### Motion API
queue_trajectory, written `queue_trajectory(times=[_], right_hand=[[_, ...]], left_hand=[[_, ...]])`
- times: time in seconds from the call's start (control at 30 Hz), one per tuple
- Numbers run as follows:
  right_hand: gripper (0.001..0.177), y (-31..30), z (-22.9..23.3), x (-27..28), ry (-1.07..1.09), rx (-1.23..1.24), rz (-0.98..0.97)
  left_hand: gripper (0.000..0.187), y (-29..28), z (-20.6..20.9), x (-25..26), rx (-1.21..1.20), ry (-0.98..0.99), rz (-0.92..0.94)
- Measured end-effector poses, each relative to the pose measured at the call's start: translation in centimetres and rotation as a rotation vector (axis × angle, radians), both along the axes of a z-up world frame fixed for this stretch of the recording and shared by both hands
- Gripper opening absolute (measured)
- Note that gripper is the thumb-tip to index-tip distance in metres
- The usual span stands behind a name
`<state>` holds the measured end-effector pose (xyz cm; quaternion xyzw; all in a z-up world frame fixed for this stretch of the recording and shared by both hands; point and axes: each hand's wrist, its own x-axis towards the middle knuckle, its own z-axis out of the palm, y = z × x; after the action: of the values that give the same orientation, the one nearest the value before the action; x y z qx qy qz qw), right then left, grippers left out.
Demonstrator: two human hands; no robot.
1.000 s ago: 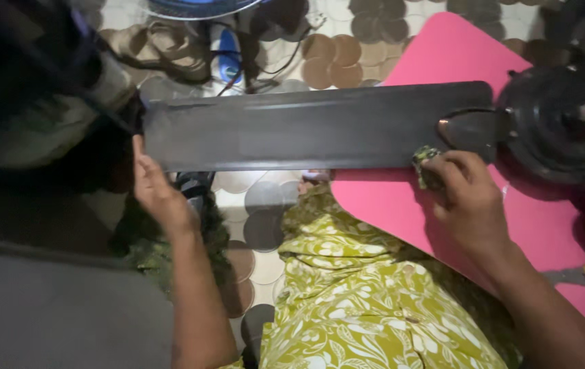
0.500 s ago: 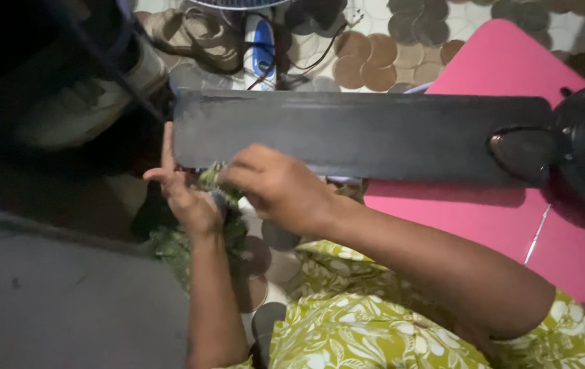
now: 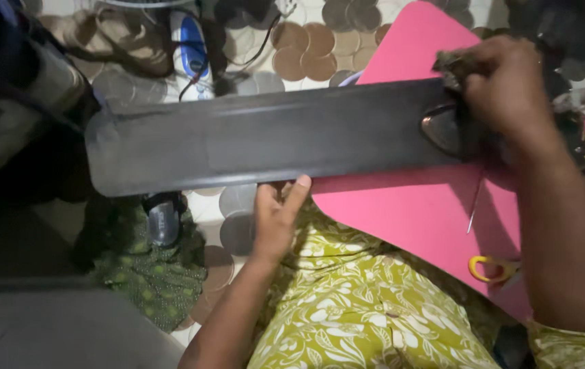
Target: The person uses a small cloth to wipe the central hub and blades of a ceiling fan resting on a pink table. They rotate the fan to access different blades and continue wiping each blade and the hub area.
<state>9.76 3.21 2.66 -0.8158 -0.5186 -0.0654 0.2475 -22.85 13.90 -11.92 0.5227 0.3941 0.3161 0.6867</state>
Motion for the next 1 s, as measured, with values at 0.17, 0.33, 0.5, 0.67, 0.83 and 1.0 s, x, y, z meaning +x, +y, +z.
queue_trajectory(times=[0.17,0.33,0.5,0.67,0.83,1.0], right_hand=[[0.047,2.6,-2.4,-1.7,0.086,-0.130,-0.014],[0.031,10.4,-3.6,-11.0,0.095,-0.094,0.217],[0.063,15.2,-3.7,-21.3,0.269,0.225,0.836],[0.036,11.8,-4.1,-21.7,-0.183,0.195,0.773],[0.038,7.5,-4.6,-15.0,-0.193,0.056,0.488],[0.044,-1.4,-2.7,-7.9,-0.249,-0.012,0.046]], left_hand=[[0.042,-0.6,-1.3,0.4,0.117,0.007,0.021],[0.043,-0.4,-3.1,1.0,0.061,0.034,0.059],[0.042,-0.9,-4.3,0.3,0.125,-0.102,-0.003],[0.043,-0.2,-5.5,1.7,0.051,-0.035,0.061],[0.044,0.2,-4.9,0.8,0.042,-0.089,0.045],[0.042,-0.1,-5.2,1.0,0.155,0.051,0.126]])
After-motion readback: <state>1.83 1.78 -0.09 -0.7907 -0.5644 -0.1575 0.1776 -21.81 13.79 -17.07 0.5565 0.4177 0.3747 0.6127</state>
